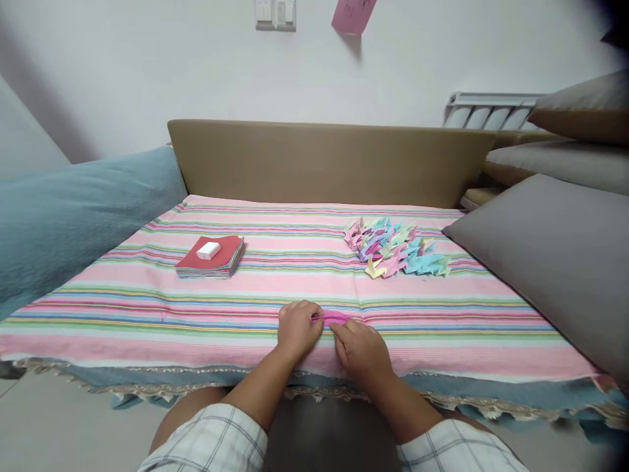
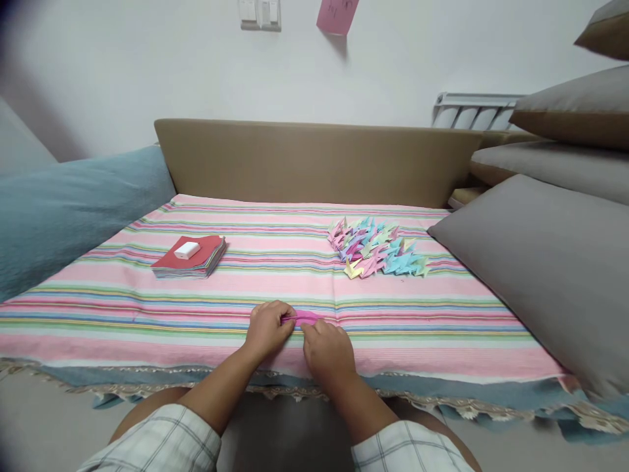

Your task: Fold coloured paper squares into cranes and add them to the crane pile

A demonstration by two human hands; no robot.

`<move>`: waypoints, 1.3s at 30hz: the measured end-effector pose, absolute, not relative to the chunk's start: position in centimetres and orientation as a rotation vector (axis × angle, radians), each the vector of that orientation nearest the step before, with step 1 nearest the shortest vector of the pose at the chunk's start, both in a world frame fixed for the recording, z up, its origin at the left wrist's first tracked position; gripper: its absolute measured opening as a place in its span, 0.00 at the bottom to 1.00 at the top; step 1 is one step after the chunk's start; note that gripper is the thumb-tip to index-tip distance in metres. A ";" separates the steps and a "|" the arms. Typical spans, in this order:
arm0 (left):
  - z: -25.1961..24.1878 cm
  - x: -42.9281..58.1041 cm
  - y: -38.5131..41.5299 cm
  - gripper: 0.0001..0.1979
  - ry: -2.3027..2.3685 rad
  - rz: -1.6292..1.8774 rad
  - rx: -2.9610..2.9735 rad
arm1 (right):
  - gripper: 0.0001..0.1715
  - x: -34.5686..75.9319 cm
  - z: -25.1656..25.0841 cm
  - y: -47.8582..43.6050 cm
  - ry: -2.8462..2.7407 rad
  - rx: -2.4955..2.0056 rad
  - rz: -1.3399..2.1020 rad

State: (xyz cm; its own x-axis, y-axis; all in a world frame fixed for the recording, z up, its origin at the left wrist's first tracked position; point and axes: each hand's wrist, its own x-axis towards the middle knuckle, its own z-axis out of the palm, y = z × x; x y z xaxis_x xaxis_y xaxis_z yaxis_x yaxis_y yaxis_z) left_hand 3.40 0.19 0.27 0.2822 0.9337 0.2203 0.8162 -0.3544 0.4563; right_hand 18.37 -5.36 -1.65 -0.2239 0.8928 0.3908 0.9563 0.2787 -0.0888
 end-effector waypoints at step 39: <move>0.0 0.9 2.0 0.09 1.149 0.582 2.563 | 0.08 18.7 -2.0 -3.5 -2.122 -1.584 -0.129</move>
State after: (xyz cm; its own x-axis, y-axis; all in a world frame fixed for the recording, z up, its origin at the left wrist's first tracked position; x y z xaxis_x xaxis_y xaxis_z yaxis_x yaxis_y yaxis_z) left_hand 0.88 1.97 0.04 0.6043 0.7574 0.2474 0.6479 -0.6478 0.4007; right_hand 18.69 -3.47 -1.98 -0.2102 0.8771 0.4318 0.9230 0.3237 -0.2082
